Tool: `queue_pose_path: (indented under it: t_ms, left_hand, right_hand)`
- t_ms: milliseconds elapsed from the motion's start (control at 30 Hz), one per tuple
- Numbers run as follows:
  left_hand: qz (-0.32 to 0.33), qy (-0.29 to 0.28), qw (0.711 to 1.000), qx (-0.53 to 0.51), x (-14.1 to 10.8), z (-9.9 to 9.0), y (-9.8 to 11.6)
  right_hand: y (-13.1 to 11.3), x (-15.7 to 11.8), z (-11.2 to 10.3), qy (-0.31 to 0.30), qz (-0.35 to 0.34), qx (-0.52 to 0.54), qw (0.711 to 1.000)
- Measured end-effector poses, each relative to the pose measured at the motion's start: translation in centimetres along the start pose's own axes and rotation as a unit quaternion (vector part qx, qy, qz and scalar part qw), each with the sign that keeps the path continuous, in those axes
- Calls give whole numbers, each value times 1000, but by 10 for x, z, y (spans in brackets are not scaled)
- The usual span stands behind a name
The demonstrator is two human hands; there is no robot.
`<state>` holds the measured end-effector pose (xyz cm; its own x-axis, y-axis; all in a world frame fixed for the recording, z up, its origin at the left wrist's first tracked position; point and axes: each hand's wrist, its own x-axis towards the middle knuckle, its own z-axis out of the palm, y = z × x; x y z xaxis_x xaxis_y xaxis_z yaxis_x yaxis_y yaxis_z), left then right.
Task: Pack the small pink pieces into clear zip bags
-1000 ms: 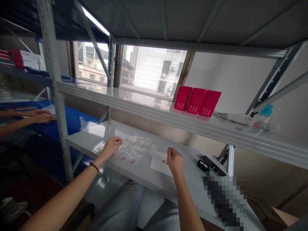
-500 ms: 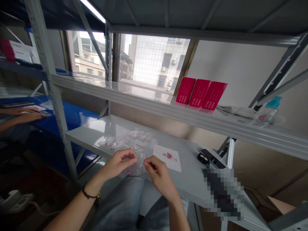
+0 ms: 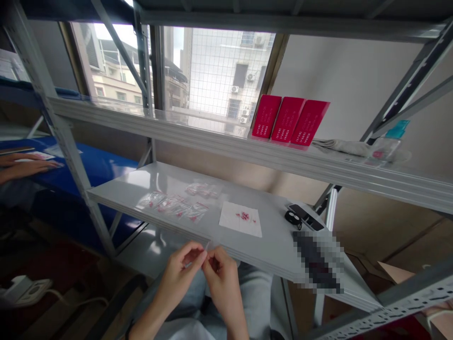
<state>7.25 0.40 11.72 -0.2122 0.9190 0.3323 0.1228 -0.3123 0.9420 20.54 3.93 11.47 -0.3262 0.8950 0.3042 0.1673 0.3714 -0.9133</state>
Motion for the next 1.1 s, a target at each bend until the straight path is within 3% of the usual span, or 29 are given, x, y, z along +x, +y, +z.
queue_pose_path:
  t_ms: [167, 367, 500, 633, 867, 1100]
  left_hand:
    - [-51, -21, 997, -56, 0, -8, -6]
    - [-88, -52, 993, -56, 0, -12, -6]
    - [-13, -54, 995, 85, 5, -14, -1]
    - [79, -53, 965, 246, 9, -16, 5]
    - [94, -43, 936, 337, 3, -19, -12]
    - [108, -18, 917, 385, 0, -18, -28]
  right_hand:
    - [-6, -7, 8, -3, -4, 4, 1000]
    - [2, -7, 14, -7, 76, 116, 990]
    - [7, -8, 23, 30, 118, 143, 982]
    - [4, -8, 30, 80, 121, 110, 983]
    - [8, -9, 42, 84, 134, 52, 986]
    - [33, -7, 48, 90, 125, -15, 988]
